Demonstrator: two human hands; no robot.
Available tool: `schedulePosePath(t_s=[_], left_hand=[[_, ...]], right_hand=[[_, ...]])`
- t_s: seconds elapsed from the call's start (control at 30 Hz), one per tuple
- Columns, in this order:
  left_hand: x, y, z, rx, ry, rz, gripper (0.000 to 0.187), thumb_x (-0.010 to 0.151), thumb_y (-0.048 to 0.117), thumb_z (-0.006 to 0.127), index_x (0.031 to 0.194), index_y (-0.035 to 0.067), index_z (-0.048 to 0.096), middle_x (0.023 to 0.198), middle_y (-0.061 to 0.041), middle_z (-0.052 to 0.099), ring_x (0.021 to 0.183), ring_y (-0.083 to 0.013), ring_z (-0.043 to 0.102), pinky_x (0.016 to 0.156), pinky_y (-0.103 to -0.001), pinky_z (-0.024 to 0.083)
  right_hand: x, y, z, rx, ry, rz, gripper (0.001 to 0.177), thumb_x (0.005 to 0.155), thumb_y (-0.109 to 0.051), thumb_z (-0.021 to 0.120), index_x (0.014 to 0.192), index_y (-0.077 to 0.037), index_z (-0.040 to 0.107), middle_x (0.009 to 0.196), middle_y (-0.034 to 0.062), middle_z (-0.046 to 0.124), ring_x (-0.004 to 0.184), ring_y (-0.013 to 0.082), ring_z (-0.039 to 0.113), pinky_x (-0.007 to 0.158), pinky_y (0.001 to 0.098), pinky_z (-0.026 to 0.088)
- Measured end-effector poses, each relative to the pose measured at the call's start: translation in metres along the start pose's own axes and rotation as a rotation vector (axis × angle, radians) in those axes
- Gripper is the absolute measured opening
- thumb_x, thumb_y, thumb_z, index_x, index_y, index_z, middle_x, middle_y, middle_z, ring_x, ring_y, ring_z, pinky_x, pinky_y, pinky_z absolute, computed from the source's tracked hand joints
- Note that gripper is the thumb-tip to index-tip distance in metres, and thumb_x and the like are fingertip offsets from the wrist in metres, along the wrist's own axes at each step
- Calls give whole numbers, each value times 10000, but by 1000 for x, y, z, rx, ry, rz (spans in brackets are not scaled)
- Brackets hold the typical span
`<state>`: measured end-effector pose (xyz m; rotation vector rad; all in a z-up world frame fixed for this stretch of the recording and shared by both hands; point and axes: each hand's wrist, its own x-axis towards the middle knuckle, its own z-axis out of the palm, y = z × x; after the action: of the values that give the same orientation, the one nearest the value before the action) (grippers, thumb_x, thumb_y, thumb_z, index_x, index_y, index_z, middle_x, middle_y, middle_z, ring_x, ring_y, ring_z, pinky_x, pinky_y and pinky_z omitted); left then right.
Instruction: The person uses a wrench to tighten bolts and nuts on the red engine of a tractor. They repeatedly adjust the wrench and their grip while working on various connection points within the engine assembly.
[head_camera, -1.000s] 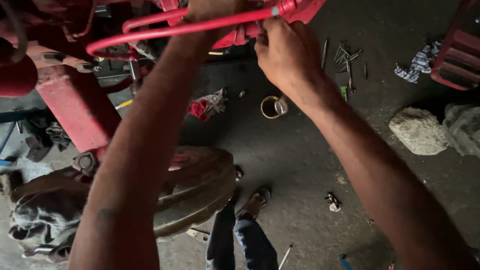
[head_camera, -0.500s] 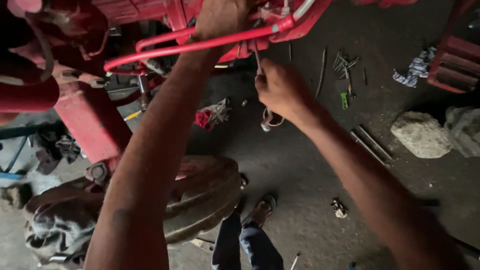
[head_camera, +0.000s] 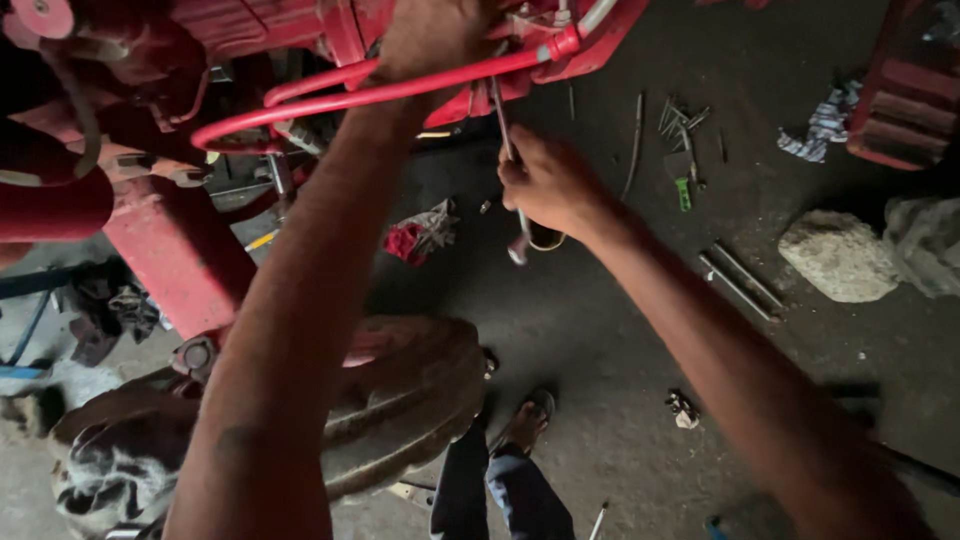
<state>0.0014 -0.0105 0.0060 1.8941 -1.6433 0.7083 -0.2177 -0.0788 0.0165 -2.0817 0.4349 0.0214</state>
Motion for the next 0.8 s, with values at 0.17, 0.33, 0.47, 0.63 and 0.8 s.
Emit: schedulePosePath(t_s=[0.17,0.33,0.47,0.63,0.8], left_hand=[[-5,-8,16,60,-165,-114,240,889,183,739,1096,62,733,920,-162,717,729,-343,712,526,-450,561],[-7,-8,22,173,-184,-116,140,981,113,655,1099,70,717,936,-143,715,728,-335,712,546,-439,566],[-2,-1,15,-82,-207,-220,208,970,232,663,1074,64,731,858,-163,723,688,-356,709,550,-470,564],[-3,-6,5,69,-66,-36,222,926,162,645,1074,23,736,874,-172,739,707,-345,715,550,-451,569],[0,-7,14,181,-386,-207,176,937,201,654,930,56,754,834,-185,742,736,-334,747,570,-457,598]], right_hand=[[-4,-38,-67,31,-49,114,118,1009,-187,604,1054,-85,641,731,19,648,618,125,655,479,310,501],[4,-34,-59,383,-59,89,177,993,-164,631,1133,-56,625,868,-16,649,709,105,657,494,288,501],[0,-5,3,-61,27,115,351,917,-103,659,1246,-60,546,816,85,654,661,193,688,528,377,554],[-14,-3,-5,-113,36,-82,323,944,-80,636,1259,-54,569,830,56,674,684,160,691,581,358,554],[-16,-37,-56,274,68,171,342,987,-189,663,1311,-85,631,769,19,617,618,101,595,511,323,498]])
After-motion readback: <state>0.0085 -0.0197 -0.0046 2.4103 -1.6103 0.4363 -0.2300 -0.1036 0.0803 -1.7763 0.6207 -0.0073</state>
